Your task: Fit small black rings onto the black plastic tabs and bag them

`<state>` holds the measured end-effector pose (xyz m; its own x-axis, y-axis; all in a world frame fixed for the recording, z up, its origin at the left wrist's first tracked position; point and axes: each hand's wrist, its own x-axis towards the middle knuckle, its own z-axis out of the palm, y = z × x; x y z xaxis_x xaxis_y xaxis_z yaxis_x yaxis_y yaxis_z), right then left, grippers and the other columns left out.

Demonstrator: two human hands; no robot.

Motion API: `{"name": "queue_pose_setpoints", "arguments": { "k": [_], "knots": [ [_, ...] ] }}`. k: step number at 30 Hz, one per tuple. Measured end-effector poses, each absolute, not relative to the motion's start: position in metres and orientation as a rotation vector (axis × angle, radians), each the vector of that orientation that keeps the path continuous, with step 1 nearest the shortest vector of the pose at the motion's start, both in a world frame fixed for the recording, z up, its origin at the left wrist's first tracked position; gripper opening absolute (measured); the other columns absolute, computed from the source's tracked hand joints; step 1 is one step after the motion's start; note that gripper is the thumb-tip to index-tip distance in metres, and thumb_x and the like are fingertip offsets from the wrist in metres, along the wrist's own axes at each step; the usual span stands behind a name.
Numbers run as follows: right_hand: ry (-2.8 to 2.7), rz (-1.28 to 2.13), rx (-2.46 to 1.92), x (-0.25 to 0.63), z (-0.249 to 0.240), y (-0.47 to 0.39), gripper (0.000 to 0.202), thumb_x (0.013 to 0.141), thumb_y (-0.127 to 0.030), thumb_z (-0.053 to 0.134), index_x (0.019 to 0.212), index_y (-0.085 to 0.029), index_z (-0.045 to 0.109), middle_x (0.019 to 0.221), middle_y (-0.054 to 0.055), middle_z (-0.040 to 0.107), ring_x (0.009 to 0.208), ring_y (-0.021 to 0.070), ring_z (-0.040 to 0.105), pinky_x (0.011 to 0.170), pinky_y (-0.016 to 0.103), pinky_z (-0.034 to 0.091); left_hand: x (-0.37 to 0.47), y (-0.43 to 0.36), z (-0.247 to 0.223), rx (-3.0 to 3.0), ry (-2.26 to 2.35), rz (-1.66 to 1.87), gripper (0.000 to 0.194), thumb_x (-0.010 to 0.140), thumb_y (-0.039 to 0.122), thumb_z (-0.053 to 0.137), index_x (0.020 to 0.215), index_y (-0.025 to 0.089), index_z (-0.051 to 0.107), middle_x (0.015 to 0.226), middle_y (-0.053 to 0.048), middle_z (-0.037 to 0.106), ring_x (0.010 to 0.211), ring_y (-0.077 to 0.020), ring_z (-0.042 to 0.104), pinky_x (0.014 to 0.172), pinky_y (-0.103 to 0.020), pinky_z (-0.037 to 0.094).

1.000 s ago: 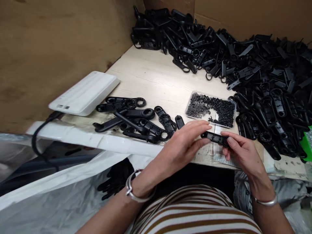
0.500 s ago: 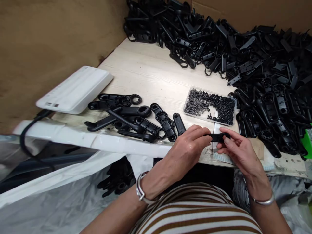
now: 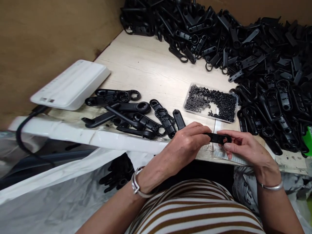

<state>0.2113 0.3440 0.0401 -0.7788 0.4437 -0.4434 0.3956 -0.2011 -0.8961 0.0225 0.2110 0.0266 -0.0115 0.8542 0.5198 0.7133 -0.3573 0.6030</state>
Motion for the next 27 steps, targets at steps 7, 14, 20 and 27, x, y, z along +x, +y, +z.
{"name": "queue_pose_setpoints", "arguments": {
  "k": [7, 14, 20, 27],
  "knots": [
    [-2.009, 2.222, -1.052, 0.211, 0.039, 0.348, 0.057, 0.075, -0.038, 0.077, 0.122, -0.008, 0.063, 0.065, -0.002, 0.057, 0.055, 0.0107, 0.057, 0.059, 0.025, 0.052, 0.022, 0.213, 0.023, 2.086, 1.656, 1.303, 0.026, 0.09, 0.002, 0.047, 0.072, 0.014, 0.062, 0.09, -0.008, 0.069, 0.08, -0.0144, 0.061, 0.072, -0.024, 0.053],
    [-2.083, 2.213, -1.049, 0.212, 0.04, 0.352, 0.055, 0.076, -0.038, 0.075, 0.122, -0.01, 0.063, 0.069, -0.001, 0.059, 0.056, 0.0105, 0.058, 0.061, 0.025, 0.053, 0.025, 0.212, 0.022, 2.072, 1.631, 1.289, 0.026, 0.088, -0.001, 0.047, 0.072, 0.013, 0.063, 0.092, -0.009, 0.069, 0.082, -0.0154, 0.061, 0.072, -0.024, 0.053],
    [-2.046, 2.132, -1.12, 0.213, 0.036, 0.348, 0.057, 0.073, -0.033, 0.077, 0.125, -0.014, 0.062, 0.088, 0.004, 0.066, 0.058, 0.0093, 0.06, 0.062, 0.026, 0.055, 0.024, 0.211, 0.02, 2.074, 1.686, 1.237, 0.023, 0.089, 0.0, 0.049, 0.075, 0.013, 0.063, 0.095, -0.009, 0.069, 0.085, -0.0164, 0.061, 0.074, -0.025, 0.052],
    [-2.257, 1.629, -1.138, 0.221, 0.045, 0.358, 0.044, 0.086, -0.041, 0.063, 0.122, -0.018, 0.064, 0.106, 0.01, 0.07, 0.059, 0.012, 0.061, 0.055, 0.028, 0.052, 0.014, 0.209, 0.02, 2.062, 1.888, 0.802, 0.023, 0.089, 0.002, 0.049, 0.076, 0.013, 0.064, 0.102, -0.01, 0.068, 0.093, -0.0198, 0.062, 0.081, -0.031, 0.053]
  ]
}}
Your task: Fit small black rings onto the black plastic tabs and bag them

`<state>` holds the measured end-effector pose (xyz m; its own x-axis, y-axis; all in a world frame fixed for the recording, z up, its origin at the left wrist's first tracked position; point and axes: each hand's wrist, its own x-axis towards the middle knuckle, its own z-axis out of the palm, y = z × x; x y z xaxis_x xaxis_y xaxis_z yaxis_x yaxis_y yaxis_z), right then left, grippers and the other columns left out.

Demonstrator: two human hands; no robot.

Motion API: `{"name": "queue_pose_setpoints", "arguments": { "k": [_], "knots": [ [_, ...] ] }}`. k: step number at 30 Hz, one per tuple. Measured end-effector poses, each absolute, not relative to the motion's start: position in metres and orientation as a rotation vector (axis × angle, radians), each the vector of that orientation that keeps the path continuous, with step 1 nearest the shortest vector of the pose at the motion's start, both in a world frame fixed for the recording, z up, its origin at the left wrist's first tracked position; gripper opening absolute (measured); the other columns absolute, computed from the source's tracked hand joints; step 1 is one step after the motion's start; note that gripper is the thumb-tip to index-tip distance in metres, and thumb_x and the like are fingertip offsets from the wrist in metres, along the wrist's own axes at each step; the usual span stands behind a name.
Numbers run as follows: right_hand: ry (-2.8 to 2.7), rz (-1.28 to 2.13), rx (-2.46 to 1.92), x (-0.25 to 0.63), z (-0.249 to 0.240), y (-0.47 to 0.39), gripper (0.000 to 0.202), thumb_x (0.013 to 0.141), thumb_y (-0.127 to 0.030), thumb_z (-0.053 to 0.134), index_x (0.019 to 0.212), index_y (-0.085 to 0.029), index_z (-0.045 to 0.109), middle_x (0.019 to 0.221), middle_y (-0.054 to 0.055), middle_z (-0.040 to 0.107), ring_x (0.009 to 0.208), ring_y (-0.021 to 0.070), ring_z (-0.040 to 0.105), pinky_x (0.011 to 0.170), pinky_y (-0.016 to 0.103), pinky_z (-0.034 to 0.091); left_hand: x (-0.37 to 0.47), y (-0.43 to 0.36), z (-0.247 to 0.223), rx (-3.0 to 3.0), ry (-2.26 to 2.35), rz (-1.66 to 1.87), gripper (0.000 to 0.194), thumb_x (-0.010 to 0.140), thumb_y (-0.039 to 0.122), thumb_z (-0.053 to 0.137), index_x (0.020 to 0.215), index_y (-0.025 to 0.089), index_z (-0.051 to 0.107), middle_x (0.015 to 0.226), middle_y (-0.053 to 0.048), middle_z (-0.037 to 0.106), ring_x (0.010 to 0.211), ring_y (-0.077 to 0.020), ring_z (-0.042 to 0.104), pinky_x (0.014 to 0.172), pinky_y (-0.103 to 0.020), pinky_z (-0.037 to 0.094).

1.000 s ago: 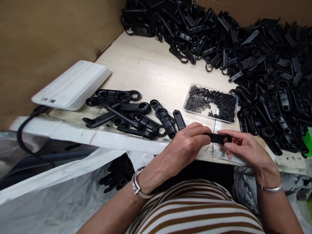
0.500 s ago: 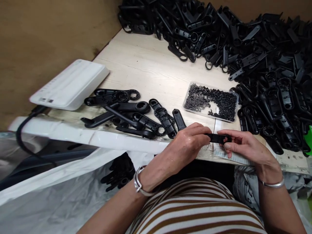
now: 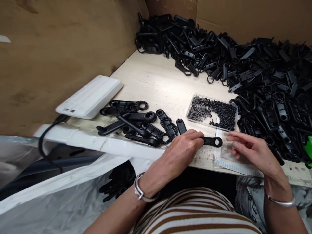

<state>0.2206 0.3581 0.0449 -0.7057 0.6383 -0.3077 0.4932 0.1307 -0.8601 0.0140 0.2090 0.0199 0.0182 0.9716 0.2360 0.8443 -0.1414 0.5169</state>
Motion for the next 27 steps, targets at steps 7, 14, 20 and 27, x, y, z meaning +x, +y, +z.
{"name": "queue_pose_setpoints", "arguments": {
  "k": [7, 14, 20, 27],
  "knots": [
    [-2.854, 0.481, -0.854, 0.164, 0.058, 0.374, 0.018, 0.093, -0.02, 0.054, 0.093, -0.018, 0.072, 0.093, 0.005, 0.071, 0.086, 0.0192, 0.065, 0.077, 0.029, 0.045, -0.002, 0.216, 0.037, 2.079, 1.976, 0.756, 0.02, 0.09, 0.009, 0.053, 0.08, 0.014, 0.069, 0.085, -0.006, 0.069, 0.083, -0.0183, 0.062, 0.077, -0.03, 0.051],
    [-3.199, 0.154, -0.914, 0.116, 0.057, 0.379, 0.022, 0.094, -0.026, 0.05, 0.087, -0.021, 0.069, 0.09, 0.006, 0.07, 0.084, 0.0225, 0.063, 0.058, 0.029, 0.03, -0.023, 0.233, 0.061, 2.084, 2.247, 0.344, 0.02, 0.086, 0.005, 0.053, 0.077, 0.014, 0.068, 0.078, -0.007, 0.067, 0.079, -0.0213, 0.061, 0.068, -0.031, 0.046],
    [-3.24, 0.332, -0.911, 0.113, 0.058, 0.386, 0.017, 0.091, -0.019, 0.049, 0.085, -0.021, 0.065, 0.083, 0.003, 0.068, 0.077, 0.0178, 0.059, 0.059, 0.027, 0.027, -0.03, 0.258, 0.065, 2.141, 2.22, 0.106, 0.025, 0.082, -0.002, 0.046, 0.074, 0.013, 0.065, 0.077, -0.008, 0.066, 0.073, -0.0197, 0.06, 0.061, -0.028, 0.041],
    [-3.178, 0.432, -0.805, 0.126, 0.051, 0.397, 0.018, 0.096, -0.021, 0.043, 0.084, -0.019, 0.057, 0.082, 0.003, 0.063, 0.074, 0.0164, 0.053, 0.06, 0.026, 0.028, -0.027, 0.276, 0.063, 2.126, 2.123, 0.024, 0.026, 0.081, -0.002, 0.044, 0.077, 0.011, 0.066, 0.078, -0.01, 0.067, 0.075, -0.0213, 0.061, 0.063, -0.029, 0.041]
  ]
}}
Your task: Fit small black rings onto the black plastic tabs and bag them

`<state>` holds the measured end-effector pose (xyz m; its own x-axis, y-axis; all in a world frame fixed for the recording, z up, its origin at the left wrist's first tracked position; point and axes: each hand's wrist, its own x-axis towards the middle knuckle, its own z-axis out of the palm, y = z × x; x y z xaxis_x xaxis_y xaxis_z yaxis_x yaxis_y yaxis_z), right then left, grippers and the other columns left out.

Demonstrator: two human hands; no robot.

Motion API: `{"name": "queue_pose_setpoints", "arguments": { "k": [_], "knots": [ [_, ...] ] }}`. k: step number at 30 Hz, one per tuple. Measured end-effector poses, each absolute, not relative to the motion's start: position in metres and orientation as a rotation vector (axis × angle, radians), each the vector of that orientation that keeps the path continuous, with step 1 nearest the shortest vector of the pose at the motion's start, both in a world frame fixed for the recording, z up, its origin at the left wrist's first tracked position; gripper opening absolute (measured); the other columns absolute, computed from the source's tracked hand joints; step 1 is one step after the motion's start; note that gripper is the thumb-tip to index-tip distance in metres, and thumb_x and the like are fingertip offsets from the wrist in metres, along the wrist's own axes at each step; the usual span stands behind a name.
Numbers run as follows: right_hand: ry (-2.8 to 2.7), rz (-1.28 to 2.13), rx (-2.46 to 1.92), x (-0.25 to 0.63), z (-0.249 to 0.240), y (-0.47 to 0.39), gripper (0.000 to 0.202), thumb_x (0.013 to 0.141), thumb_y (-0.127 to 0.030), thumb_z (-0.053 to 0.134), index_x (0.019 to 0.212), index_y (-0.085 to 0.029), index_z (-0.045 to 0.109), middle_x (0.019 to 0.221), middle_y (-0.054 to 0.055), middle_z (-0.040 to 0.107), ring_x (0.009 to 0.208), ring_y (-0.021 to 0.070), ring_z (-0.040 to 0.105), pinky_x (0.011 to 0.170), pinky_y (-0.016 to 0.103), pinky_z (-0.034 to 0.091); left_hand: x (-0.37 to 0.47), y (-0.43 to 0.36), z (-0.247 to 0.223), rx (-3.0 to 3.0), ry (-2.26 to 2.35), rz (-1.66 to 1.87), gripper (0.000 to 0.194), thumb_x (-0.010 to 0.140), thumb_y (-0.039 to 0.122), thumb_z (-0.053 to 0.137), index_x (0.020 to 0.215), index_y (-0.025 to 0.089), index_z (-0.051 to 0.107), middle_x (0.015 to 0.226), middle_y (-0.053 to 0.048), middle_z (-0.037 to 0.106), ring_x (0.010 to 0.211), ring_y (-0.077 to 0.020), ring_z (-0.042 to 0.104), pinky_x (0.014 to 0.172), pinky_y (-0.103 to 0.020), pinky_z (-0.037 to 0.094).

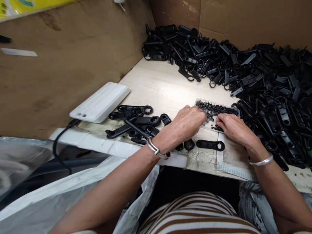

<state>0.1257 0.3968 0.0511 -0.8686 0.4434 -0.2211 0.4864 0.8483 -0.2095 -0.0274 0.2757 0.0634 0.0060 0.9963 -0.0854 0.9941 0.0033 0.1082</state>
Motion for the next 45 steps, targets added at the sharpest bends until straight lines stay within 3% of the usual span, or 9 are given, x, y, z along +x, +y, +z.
{"name": "queue_pose_setpoints", "arguments": {
  "k": [7, 15, 24, 29, 39, 45],
  "knots": [
    [2.966, -0.435, 0.621, 0.121, 0.053, 0.388, 0.015, 0.094, -0.018, 0.049, 0.087, -0.019, 0.063, 0.089, 0.004, 0.063, 0.083, 0.0167, 0.056, 0.065, 0.026, 0.031, -0.024, 0.287, 0.075, 2.107, 2.127, -0.087, 0.03, 0.08, -0.004, 0.043, 0.082, 0.011, 0.069, 0.08, -0.012, 0.069, 0.073, -0.0194, 0.061, 0.061, -0.027, 0.038],
    [2.915, -0.245, 0.605, 0.112, 0.051, 0.386, 0.021, 0.092, -0.016, 0.045, 0.077, -0.018, 0.059, 0.083, 0.005, 0.064, 0.074, 0.0168, 0.055, 0.058, 0.028, 0.026, -0.036, 0.283, 0.072, 2.084, 2.154, -0.11, 0.032, 0.079, -0.004, 0.041, 0.081, 0.011, 0.07, 0.077, -0.012, 0.068, 0.065, -0.0176, 0.057, 0.057, -0.028, 0.031],
    [3.112, -0.693, 0.91, 0.148, 0.06, 0.393, 0.014, 0.085, -0.019, 0.051, 0.078, -0.019, 0.063, 0.063, -0.002, 0.061, 0.056, 0.0122, 0.052, 0.059, 0.024, 0.036, -0.028, 0.296, 0.073, 2.209, 2.067, 0.018, 0.029, 0.08, -0.006, 0.044, 0.074, 0.01, 0.067, 0.071, -0.01, 0.065, 0.063, -0.0161, 0.054, 0.06, -0.029, 0.031],
    [3.19, -0.81, 0.925, 0.16, 0.06, 0.383, 0.016, 0.087, -0.022, 0.051, 0.087, -0.019, 0.067, 0.071, 0.0, 0.066, 0.06, 0.0136, 0.058, 0.063, 0.025, 0.041, -0.025, 0.308, 0.051, 2.359, 1.933, 0.095, 0.027, 0.083, -0.003, 0.046, 0.074, 0.013, 0.065, 0.074, -0.007, 0.065, 0.078, -0.0186, 0.059, 0.073, -0.031, 0.036],
    [3.057, -1.202, 1.094, 0.182, 0.057, 0.369, 0.019, 0.091, -0.032, 0.056, 0.092, -0.021, 0.07, 0.064, -0.001, 0.062, 0.057, 0.0126, 0.057, 0.059, 0.025, 0.045, -0.015, 0.303, 0.055, 2.267, 1.976, -0.038, 0.023, 0.082, -0.004, 0.048, 0.081, 0.011, 0.065, 0.084, -0.01, 0.07, 0.084, -0.0218, 0.063, 0.074, -0.032, 0.04],
    [2.78, -1.802, 1.313, 0.183, 0.053, 0.365, 0.02, 0.082, -0.036, 0.067, 0.09, -0.018, 0.071, 0.06, 0.0, 0.059, 0.051, 0.0111, 0.054, 0.049, 0.023, 0.046, -0.019, 0.298, 0.053, 2.27, 1.972, 0.017, 0.023, 0.087, -0.001, 0.046, 0.087, 0.01, 0.066, 0.085, -0.011, 0.069, 0.089, -0.0225, 0.063, 0.074, -0.031, 0.042]
  ]
}}
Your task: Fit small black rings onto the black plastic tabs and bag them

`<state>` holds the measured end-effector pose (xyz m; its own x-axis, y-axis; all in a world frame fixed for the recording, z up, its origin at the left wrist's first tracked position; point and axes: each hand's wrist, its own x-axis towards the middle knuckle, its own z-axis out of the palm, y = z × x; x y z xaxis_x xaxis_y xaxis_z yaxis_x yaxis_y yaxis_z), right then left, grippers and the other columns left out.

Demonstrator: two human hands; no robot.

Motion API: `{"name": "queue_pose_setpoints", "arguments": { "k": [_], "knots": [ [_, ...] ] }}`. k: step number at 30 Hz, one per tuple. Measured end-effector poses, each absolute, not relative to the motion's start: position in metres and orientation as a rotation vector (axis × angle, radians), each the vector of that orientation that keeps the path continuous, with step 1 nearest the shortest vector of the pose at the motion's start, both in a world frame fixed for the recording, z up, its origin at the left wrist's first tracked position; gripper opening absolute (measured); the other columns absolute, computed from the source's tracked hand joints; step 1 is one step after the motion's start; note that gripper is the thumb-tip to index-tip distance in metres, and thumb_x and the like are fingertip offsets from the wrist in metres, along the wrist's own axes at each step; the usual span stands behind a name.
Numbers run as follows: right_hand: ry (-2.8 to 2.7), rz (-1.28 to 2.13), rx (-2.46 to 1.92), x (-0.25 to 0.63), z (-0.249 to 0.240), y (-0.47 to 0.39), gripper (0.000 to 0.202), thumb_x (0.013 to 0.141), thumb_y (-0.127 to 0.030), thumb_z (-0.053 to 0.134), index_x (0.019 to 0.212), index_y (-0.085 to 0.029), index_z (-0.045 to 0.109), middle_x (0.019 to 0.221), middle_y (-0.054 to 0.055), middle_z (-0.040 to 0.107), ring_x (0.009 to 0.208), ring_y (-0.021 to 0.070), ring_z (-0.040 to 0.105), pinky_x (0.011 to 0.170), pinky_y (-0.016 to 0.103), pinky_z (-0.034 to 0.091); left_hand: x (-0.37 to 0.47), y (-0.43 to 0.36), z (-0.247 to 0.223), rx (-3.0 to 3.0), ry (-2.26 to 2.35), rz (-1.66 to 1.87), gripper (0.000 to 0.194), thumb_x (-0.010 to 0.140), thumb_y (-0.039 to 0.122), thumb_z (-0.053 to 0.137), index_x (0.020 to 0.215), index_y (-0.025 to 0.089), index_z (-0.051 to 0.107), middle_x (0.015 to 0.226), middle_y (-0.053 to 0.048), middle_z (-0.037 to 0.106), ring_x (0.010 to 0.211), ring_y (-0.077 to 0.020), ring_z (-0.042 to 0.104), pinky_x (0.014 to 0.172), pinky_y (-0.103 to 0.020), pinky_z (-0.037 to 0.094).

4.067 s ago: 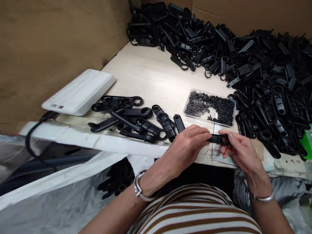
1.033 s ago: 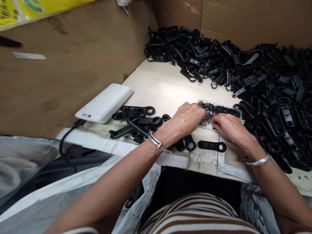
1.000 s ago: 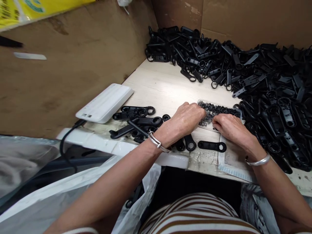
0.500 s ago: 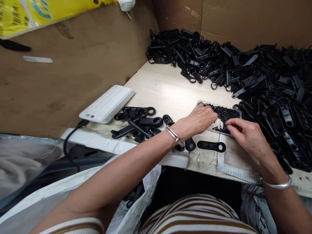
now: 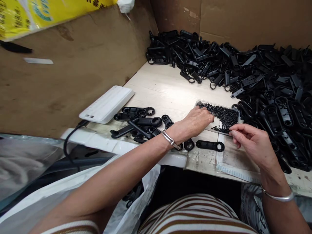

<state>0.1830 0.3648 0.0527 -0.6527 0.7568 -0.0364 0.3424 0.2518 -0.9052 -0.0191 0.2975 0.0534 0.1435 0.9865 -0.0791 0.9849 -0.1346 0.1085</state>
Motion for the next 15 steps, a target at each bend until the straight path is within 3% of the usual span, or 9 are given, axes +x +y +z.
{"name": "queue_pose_setpoints", "arguments": {
  "k": [5, 10, 15],
  "knots": [
    [-1.805, 1.698, -0.995, 0.181, 0.049, 0.364, 0.022, 0.075, -0.034, 0.076, 0.087, -0.017, 0.071, 0.067, 0.002, 0.065, 0.051, 0.009, 0.054, 0.047, 0.021, 0.047, -0.026, 0.297, 0.051, 2.187, 2.011, 0.173, 0.021, 0.087, 0.0, 0.046, 0.086, 0.008, 0.065, 0.081, -0.011, 0.066, 0.073, -0.0175, 0.06, 0.062, -0.027, 0.04],
    [-1.484, 2.031, -0.995, 0.179, 0.049, 0.362, 0.026, 0.066, -0.032, 0.084, 0.082, -0.015, 0.071, 0.071, 0.004, 0.068, 0.05, 0.0073, 0.054, 0.045, 0.018, 0.046, -0.026, 0.287, 0.058, 1.792, 1.883, 0.794, 0.013, 0.084, 0.005, 0.057, 0.076, 0.01, 0.066, 0.073, -0.004, 0.066, 0.067, -0.0127, 0.058, 0.062, -0.024, 0.043],
    [-1.313, 2.191, -0.99, 0.18, 0.05, 0.354, 0.024, 0.063, -0.028, 0.087, 0.078, -0.017, 0.071, 0.072, 0.002, 0.067, 0.053, 0.0062, 0.055, 0.048, 0.015, 0.048, -0.009, 0.265, 0.062, 1.249, 1.484, 1.218, 0.008, 0.079, 0.016, 0.067, 0.084, 0.011, 0.071, 0.073, -0.003, 0.069, 0.065, -0.0115, 0.062, 0.062, -0.024, 0.051]
  ]
}}
